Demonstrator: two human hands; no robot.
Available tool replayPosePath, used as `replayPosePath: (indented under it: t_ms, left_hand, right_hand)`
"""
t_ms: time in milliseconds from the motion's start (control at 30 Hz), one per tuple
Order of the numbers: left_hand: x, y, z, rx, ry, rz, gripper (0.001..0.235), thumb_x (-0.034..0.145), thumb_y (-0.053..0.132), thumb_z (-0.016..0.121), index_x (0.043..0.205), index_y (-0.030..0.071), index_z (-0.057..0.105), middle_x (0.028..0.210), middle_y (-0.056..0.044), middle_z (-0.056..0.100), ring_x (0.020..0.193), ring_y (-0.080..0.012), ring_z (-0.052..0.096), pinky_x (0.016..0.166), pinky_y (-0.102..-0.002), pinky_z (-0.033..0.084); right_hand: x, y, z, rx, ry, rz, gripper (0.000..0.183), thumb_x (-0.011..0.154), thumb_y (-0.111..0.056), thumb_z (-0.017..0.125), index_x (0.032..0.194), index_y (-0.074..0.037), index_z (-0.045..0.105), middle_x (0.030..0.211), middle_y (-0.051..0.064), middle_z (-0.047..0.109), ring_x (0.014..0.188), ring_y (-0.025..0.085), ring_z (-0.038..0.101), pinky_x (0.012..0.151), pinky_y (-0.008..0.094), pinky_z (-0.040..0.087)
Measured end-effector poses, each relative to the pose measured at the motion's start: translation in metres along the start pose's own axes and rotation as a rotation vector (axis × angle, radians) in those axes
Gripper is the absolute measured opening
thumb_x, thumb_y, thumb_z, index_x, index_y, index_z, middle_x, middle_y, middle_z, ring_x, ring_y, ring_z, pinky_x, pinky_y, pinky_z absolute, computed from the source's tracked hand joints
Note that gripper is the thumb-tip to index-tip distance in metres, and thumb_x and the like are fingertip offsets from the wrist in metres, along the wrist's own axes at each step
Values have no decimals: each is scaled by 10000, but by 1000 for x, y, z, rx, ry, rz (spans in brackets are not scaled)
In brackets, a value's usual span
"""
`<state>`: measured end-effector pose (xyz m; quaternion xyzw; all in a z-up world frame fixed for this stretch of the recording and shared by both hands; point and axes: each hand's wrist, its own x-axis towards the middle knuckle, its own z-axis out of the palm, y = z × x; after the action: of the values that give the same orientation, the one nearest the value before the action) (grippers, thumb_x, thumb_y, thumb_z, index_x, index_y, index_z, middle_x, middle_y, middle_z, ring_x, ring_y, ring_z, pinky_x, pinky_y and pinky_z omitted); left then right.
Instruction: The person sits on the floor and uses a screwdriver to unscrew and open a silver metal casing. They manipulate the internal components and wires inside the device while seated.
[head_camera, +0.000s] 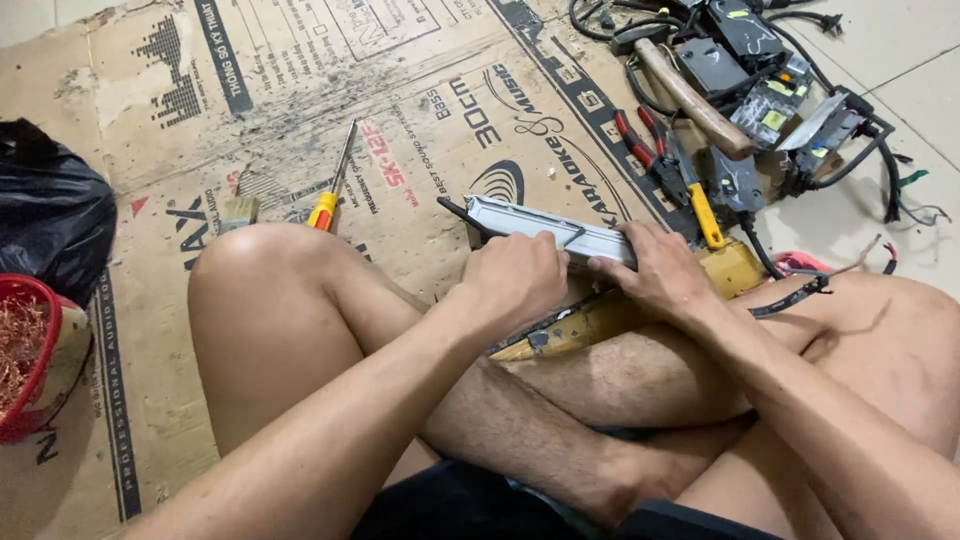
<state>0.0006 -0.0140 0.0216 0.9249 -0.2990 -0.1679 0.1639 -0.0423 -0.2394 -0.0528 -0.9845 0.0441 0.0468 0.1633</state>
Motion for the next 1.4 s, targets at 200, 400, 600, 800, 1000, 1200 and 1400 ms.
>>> replayPosePath:
  t_ms: [200, 400, 600, 800, 1000, 1200, 1400]
  left_hand:
    - [37, 3, 22, 360, -39, 38, 351, 935, 216, 399, 997, 58, 706, 870, -90, 733, 922, -373, 745, 685, -606, 576]
    - [41, 33, 41, 63, -93, -141, 353, 962, 219, 413, 986, 66, 730, 873, -83, 750, 925, -351, 752, 664, -621, 572]
    - [14, 64, -22, -755, -246, -539, 363, 994, 200, 434, 953, -46, 698, 733, -107, 616, 523, -170, 503, 510, -309, 446]
    - [20, 22, 15, -68, -102, -185, 450, 983, 267, 405, 980, -41, 734, 844, -207, 747, 915, -441, 743, 721, -586, 589]
    - [34, 29, 21, 244, -66, -124, 350, 956, 227, 460, 1015, 11, 729, 896, -94, 751, 937, -346, 741, 657, -588, 587]
    - [43, 29, 33, -130, -105, -222, 472, 981, 373, 489, 1016, -38, 719, 898, -213, 738, 974, -409, 731, 683, -598, 595]
    - [60, 20, 44, -1104, -157, -507, 323, 879, 204, 461, 927, -84, 598, 557, -150, 427, 339, -224, 406, 334, -417, 304]
  right_hand:
    - [14, 9, 2, 155, -46, -5, 577, 900, -468, 721, 1297, -66, 608, 1191, 224, 695, 1158, 377, 676, 965, 481, 534]
    - [20, 16, -3, 102, -53, -70, 568, 925, -456, 679, 1307, -48, 581, 1222, 248, 683, 1184, 400, 663, 977, 510, 552]
    - [23, 35, 15, 34, 21, -91, 534, 907, -418, 690, 1319, -103, 566, 1221, 191, 673, 1195, 357, 648, 1014, 486, 509]
    - [18, 23, 19, 97, 20, -91, 539, 902, -447, 693, 1277, -74, 587, 1169, 191, 685, 1166, 375, 654, 1010, 507, 481]
    - [17, 22, 16, 103, -18, -62, 612, 878, -532, 683, 1331, -132, 584, 1238, 151, 687, 1221, 310, 635, 1037, 442, 435]
    - [31, 43, 36, 111, -30, -44, 598, 891, -541, 678, 1344, -164, 576, 1258, 128, 686, 1244, 260, 628, 1040, 421, 425]
    - [23, 25, 15, 134, -34, -29, 622, 911, -524, 683, 1354, -102, 569, 1254, 163, 683, 1208, 287, 652, 1016, 418, 443]
